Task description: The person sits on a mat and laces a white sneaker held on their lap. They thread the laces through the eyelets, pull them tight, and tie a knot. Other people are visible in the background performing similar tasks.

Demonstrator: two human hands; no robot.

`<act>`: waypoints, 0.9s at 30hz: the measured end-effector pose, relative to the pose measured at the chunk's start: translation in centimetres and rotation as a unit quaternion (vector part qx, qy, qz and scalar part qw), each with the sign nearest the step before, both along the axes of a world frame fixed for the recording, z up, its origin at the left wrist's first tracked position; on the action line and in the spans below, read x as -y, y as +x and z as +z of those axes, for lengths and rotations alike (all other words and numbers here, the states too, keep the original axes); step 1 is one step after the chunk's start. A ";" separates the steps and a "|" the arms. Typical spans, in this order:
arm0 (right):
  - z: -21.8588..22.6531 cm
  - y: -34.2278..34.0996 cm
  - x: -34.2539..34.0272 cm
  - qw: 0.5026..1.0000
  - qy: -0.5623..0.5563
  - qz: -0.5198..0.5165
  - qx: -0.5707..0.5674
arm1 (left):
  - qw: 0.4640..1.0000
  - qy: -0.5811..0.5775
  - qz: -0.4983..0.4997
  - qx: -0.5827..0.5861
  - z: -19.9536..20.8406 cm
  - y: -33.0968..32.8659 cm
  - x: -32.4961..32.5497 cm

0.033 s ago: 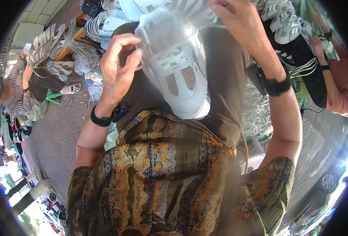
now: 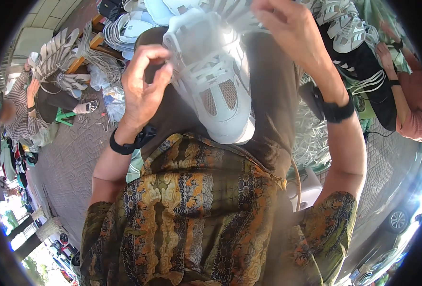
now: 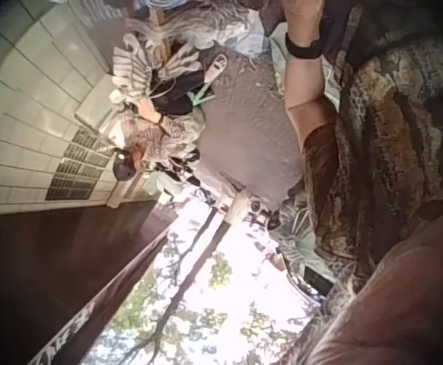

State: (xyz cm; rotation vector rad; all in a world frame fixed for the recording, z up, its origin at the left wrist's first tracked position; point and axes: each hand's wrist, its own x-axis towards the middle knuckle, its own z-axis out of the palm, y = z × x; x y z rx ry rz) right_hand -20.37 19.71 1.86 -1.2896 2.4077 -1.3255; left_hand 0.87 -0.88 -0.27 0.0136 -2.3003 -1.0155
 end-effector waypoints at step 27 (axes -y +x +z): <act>-2.6 5.9 2.2 0.977 0.039 0.170 -0.121 | 0.989 -0.097 -0.085 0.068 -2.0 1.9 -4.2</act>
